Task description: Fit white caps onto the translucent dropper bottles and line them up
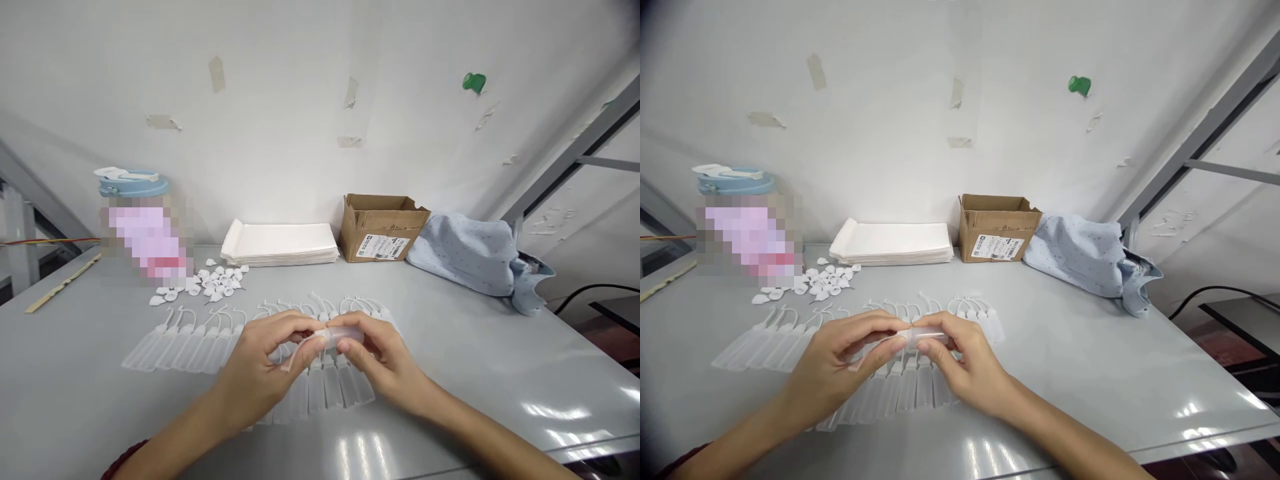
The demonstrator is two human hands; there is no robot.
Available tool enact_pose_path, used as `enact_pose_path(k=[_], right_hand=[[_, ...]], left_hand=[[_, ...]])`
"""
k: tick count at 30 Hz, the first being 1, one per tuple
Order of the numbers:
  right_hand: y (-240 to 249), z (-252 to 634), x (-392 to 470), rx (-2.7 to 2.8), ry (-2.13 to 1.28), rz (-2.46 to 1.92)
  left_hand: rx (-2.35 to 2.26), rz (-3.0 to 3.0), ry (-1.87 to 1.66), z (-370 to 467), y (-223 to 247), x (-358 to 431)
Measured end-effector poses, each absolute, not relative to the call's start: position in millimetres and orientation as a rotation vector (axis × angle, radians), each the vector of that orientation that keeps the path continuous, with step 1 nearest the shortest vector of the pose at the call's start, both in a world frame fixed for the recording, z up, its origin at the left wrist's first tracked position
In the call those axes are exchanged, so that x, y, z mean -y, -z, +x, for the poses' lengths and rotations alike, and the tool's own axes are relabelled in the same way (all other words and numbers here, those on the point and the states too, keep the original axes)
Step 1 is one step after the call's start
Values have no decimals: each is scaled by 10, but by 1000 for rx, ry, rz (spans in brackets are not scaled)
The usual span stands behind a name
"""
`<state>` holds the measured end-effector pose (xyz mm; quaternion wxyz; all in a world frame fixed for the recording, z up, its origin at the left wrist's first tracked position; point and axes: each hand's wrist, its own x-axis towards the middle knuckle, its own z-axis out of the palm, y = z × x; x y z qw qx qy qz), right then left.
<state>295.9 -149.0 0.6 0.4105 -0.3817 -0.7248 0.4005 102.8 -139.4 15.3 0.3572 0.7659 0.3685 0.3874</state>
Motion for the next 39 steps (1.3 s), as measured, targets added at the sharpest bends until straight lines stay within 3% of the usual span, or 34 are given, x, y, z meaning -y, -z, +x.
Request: enact_pose_path(k=[5,13,22,33,39], right_hand=[[56,2967,1481,2023,-490,-761],[72,2963,1465,1996,-410,-813],[26,2988,1507,1952,-600,-961],[-42,2999,1477,1594,-1306,-1043],[-2,2970,1492,1647,-1195,-1048]], left_hand=[[-962,1713,-923,1027,-195,1379],[-1039,1567,-884,1014,-206,1356],[-1012,1654,-814,1011,-187,1369],[-982,1948,-888,1064,-136,1423],[-961,1607,-651,1069,-200,1401]])
